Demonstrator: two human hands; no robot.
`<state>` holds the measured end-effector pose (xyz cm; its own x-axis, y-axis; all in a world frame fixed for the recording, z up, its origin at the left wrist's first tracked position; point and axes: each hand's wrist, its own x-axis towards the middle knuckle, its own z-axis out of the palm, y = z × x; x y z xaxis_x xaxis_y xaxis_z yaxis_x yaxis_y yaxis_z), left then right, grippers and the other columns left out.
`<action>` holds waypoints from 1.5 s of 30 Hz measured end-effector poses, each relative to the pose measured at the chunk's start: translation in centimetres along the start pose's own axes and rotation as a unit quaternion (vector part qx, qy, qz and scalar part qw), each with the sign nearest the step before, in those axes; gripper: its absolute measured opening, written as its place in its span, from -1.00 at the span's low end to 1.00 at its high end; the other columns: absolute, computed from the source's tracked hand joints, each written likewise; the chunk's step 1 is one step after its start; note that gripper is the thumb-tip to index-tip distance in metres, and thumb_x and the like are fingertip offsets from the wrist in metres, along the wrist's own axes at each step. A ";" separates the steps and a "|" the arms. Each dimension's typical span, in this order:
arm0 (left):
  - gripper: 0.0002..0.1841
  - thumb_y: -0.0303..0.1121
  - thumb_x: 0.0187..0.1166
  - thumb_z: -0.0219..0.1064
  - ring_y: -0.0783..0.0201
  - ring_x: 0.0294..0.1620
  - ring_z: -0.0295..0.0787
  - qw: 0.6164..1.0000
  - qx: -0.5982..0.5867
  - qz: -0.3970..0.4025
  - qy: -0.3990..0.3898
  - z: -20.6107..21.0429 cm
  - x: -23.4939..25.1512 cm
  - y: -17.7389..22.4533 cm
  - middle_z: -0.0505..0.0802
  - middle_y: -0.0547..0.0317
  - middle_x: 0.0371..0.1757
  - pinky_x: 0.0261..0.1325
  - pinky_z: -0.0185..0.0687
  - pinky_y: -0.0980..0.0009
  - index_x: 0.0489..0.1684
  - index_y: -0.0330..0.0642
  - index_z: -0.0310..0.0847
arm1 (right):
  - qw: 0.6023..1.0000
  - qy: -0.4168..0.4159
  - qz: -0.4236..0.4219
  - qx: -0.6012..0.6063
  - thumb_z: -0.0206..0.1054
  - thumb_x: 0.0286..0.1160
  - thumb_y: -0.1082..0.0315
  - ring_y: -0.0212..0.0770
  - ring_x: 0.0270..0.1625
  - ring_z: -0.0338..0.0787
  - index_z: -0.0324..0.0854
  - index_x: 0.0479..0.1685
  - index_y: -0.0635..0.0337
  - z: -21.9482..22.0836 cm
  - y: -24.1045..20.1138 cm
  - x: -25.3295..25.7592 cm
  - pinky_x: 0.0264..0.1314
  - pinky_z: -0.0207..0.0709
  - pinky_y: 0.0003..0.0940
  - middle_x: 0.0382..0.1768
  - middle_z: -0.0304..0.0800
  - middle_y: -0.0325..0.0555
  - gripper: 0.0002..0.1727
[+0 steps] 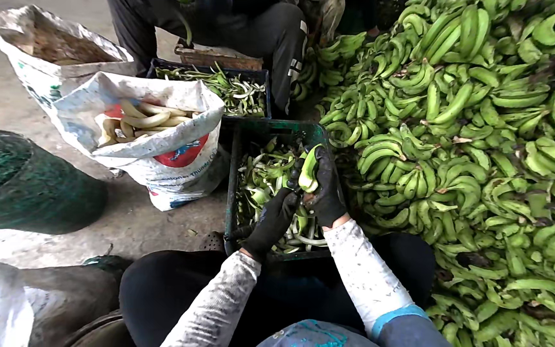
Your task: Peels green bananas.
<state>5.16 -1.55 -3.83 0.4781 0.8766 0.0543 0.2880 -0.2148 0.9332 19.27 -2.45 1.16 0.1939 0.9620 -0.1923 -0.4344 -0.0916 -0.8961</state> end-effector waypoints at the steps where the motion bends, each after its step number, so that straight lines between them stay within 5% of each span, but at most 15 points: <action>1: -0.48 0.04 0.84 -0.11 0.35 -0.22 0.67 1.000 -0.004 -0.004 -0.001 0.0 -0.1 0.0 0.73 0.16 -0.23 -0.06 0.64 0.29 0.23 -0.20 0.60 | 1.000 0.005 -0.009 -0.017 -0.17 0.72 -0.34 -0.39 -0.42 0.68 0.54 0.17 -0.24 -0.1 0.1 0.0 -0.49 0.57 -0.45 -0.30 0.71 -0.32 -0.46; 5: -0.48 0.02 0.85 -0.14 0.34 -0.27 0.64 1.000 0.004 -0.013 -0.024 0.2 -0.4 0.5 0.71 0.17 -0.29 -0.10 0.62 0.29 0.18 -0.20 0.62 | 0.978 0.006 -0.197 -0.076 -0.22 0.88 -0.05 -0.40 0.07 0.72 0.36 0.58 -0.26 -1.7 1.1 1.6 0.04 0.68 -0.39 0.20 0.69 -0.35 -0.53; 7: -0.49 0.01 0.86 -0.15 0.34 -0.29 0.63 1.000 0.015 -0.004 -0.024 0.6 -0.4 0.6 0.69 0.18 -0.32 -0.11 0.60 0.30 0.13 -0.18 0.63 | 0.968 0.016 -0.245 -0.059 -0.19 0.88 -0.02 -0.40 0.06 0.71 0.37 0.58 -0.22 -1.8 1.4 2.8 0.06 0.69 -0.39 0.19 0.67 -0.34 -0.54; 9: -0.46 0.04 0.86 -0.18 0.33 -0.31 0.63 0.999 0.030 0.008 -0.021 0.7 -0.3 0.3 0.68 0.17 -0.34 -0.13 0.60 0.28 0.11 -0.20 0.63 | 0.979 0.045 -0.188 -0.071 -0.16 0.84 -0.12 -0.46 -0.26 0.66 0.48 0.40 -0.30 -1.7 1.3 1.8 -0.29 0.62 -0.47 -0.10 0.68 -0.38 -0.58; 12: -0.39 0.11 0.85 -0.22 0.22 -0.26 0.66 0.998 0.063 0.010 -0.022 0.4 0.1 -0.2 0.71 0.07 -0.28 -0.10 0.62 0.17 0.13 -0.24 0.61 | 0.996 0.018 -0.090 0.000 -0.24 0.80 -0.24 -0.47 -0.46 0.62 0.55 0.16 -0.32 -1.5 1.1 0.7 -0.46 0.57 -0.50 -0.36 0.63 -0.41 -0.52; 18: -0.47 0.03 0.88 -0.19 0.08 -0.16 0.75 0.996 0.091 0.009 -0.013 0.3 1.0 -2.1 0.77 -0.04 -0.15 -0.05 0.67 0.02 0.25 -0.20 0.58 | 0.997 -0.012 -0.005 0.074 -0.32 0.79 -0.27 -0.52 -0.40 0.66 0.57 0.20 -0.30 -0.9 2.7 -0.8 -0.39 0.59 -0.58 -0.34 0.66 -0.44 -0.44; 23: -0.47 0.03 0.87 -0.15 0.00 -0.04 0.78 0.992 0.124 0.001 -0.015 0.4 0.8 -2.6 0.80 -0.09 -0.06 0.07 0.66 -0.08 0.24 -0.20 0.60 | 0.999 -0.011 -0.016 0.026 -0.24 0.86 -0.07 -0.44 -0.18 0.75 0.53 0.39 -0.23 -1.8 3.5 -0.9 -0.17 0.68 -0.47 -0.13 0.76 -0.37 -0.53; 28: -0.44 0.04 0.89 -0.19 -0.11 0.14 0.77 0.984 0.172 -0.031 -0.034 1.3 0.6 -2.2 0.80 -0.17 0.07 0.21 0.61 -0.17 0.35 -0.21 0.56 | 1.000 0.006 -0.003 0.020 -0.30 0.87 -0.10 -0.48 -0.17 0.77 0.53 0.36 -0.14 -2.4 3.6 -1.3 -0.18 0.67 -0.53 -0.11 0.78 -0.35 -0.47; 31: -0.46 0.02 0.89 -0.17 -0.11 0.08 0.78 0.981 0.187 -0.031 -0.039 1.2 0.5 -2.1 0.80 -0.16 0.01 0.16 0.63 -0.15 0.29 -0.22 0.59 | 1.000 -0.004 0.000 0.008 -0.29 0.86 -0.14 -0.46 -0.13 0.78 0.56 0.37 -0.13 -3.2 3.4 -1.4 -0.14 0.69 -0.50 -0.08 0.80 -0.34 -0.44; 36: -0.56 0.02 0.84 -0.01 -0.15 -0.06 0.80 0.951 0.304 -0.025 -0.041 -0.2 0.6 -2.2 0.79 -0.10 -0.08 -0.07 0.67 -0.17 0.11 -0.14 0.64 | 0.981 -0.011 0.169 -0.095 0.20 0.66 -0.03 -0.27 -0.31 0.74 0.61 0.14 0.07 -5.0 2.9 -0.1 -0.30 0.67 -0.33 -0.25 0.73 -0.13 -0.61; 40: -0.63 -0.05 0.81 0.08 -0.20 0.08 0.79 0.928 0.353 -0.018 -0.115 -0.4 0.5 -2.1 0.80 -0.14 0.04 0.03 0.65 -0.19 0.18 -0.12 0.64 | 0.937 -0.075 0.328 -0.093 0.01 0.77 0.03 -0.22 -0.59 0.70 0.59 -0.10 0.20 -6.1 2.5 -0.9 -0.62 0.63 -0.36 -0.47 0.70 -0.05 -0.58; 45: -0.66 -0.05 0.80 0.11 -0.13 0.06 0.79 0.934 0.339 -0.014 -0.115 -0.6 0.7 -3.1 0.80 -0.07 0.01 0.01 0.66 -0.15 0.12 -0.09 0.66 | 0.904 -0.138 0.383 -0.132 -0.02 0.80 0.04 -0.32 -0.67 0.66 0.56 -0.16 0.17 -6.7 0.4 -1.4 -0.69 0.61 -0.46 -0.53 0.67 -0.13 -0.59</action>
<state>4.08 -0.03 -6.46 0.6054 0.7871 -0.1178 0.7251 -0.4845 0.4893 24.76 -5.61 -1.60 -0.3173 0.6149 -0.7219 -0.1168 -0.7808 -0.6137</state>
